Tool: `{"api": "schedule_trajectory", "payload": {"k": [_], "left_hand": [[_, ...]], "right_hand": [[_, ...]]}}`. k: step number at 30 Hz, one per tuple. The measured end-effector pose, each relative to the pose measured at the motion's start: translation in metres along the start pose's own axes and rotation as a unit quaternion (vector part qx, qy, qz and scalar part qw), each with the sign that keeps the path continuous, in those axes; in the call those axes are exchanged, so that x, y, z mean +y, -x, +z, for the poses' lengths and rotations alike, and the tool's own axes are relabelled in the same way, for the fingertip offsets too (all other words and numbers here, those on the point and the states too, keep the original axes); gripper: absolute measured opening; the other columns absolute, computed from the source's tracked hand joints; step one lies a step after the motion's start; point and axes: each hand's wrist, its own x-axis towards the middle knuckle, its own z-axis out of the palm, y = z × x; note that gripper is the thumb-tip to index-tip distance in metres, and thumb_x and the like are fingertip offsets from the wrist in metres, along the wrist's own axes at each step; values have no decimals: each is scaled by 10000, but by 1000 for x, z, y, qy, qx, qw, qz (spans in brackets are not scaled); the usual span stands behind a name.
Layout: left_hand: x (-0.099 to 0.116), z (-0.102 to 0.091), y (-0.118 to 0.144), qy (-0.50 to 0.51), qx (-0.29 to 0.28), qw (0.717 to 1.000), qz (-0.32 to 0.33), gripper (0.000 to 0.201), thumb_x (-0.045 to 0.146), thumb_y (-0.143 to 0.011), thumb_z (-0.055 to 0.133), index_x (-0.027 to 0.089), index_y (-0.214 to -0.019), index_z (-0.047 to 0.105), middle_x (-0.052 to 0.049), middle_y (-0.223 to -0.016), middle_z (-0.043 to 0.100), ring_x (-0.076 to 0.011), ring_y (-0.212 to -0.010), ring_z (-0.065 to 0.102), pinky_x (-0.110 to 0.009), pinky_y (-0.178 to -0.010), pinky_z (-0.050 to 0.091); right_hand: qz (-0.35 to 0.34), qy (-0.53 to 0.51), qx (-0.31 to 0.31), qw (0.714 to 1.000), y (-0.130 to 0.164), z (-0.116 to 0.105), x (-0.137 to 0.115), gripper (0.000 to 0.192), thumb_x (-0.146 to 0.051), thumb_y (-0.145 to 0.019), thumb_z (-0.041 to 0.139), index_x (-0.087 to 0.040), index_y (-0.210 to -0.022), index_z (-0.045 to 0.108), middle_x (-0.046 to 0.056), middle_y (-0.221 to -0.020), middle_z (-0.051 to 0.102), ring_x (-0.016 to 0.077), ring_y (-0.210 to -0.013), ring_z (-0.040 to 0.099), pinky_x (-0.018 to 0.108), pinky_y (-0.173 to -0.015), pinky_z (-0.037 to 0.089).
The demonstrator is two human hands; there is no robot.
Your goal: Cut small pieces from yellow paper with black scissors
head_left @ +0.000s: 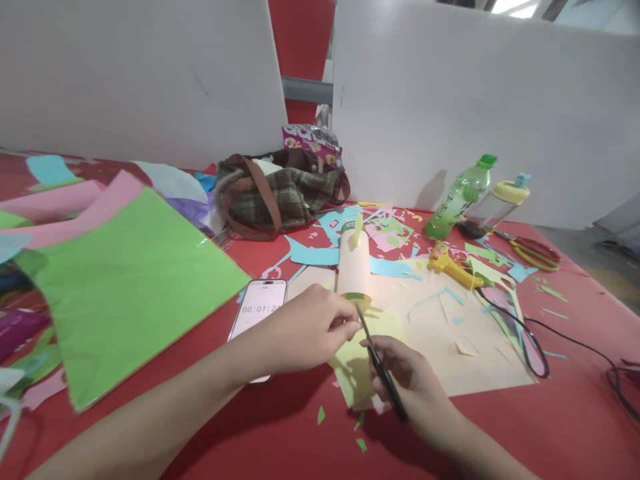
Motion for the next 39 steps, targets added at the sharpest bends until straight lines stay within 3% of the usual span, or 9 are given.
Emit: {"api": "schedule_trajectory", "payload": {"k": [6, 12, 16, 23, 26, 33, 39], "left_hand": [[4, -3, -3, 107, -44, 992, -51, 269, 306, -772, 386, 155, -611, 541, 37, -504, 436, -66, -463, 362, -183, -427, 236], [3, -2, -4, 293, -90, 947, -96, 283, 359, -777, 388, 147, -729, 569, 52, -492, 349, -65, -447, 314, -188, -426, 228], [4, -1, -4, 330, -93, 934, -95, 269, 346, -763, 417, 133, -718, 574, 58, -484, 318, -65, -453, 290, -193, -439, 224], [11, 5, -7, 224, -85, 967, -90, 260, 299, -750, 398, 134, -703, 592, 53, -497, 328, -65, -448, 270, -191, -413, 191], [12, 15, -8, 155, -54, 984, -69, 247, 275, -747, 393, 133, -644, 566, 35, -537, 415, -71, -479, 341, -188, -436, 236], [11, 37, -7, 71, -49, 996, -13, 262, 210, -751, 354, 131, -606, 557, 16, -512, 461, -83, -470, 371, -208, -443, 232], [11, 42, -7, 52, -23, 998, -15, 240, 156, -724, 350, 129, -554, 517, 27, -479, 414, -81, -461, 347, -211, -440, 217]], "right_hand": [[-39, -44, 47, 997, -6, -2, -5, 347, -356, -651, 621, -175, -933, 529, -25, -602, 458, 89, -470, 383, 221, -431, 312], [-92, -85, 44, 991, -7, -5, -6, 377, -427, -688, 575, -195, -973, 491, -1, -668, 483, 125, -542, 436, 281, -536, 337], [-111, -83, 39, 990, -6, -6, -5, 343, -403, -716, 554, -204, -988, 488, 0, -681, 478, 131, -556, 448, 289, -554, 346], [-115, -104, 105, 982, -7, -5, -9, 322, -248, -672, 633, -236, -953, 477, -12, -732, 492, 139, -649, 488, 281, -614, 383], [-120, -109, 128, 978, -7, -4, -13, 320, -194, -671, 624, -242, -939, 455, -13, -749, 488, 149, -700, 507, 280, -635, 398], [-106, -77, 128, 983, -9, -1, -14, 337, -158, -638, 625, -239, -902, 432, -34, -705, 475, 121, -619, 497, 251, -569, 414], [-97, -52, 122, 986, -10, 1, -15, 345, -129, -619, 617, -227, -892, 430, -41, -674, 480, 114, -602, 491, 234, -544, 393]]}}
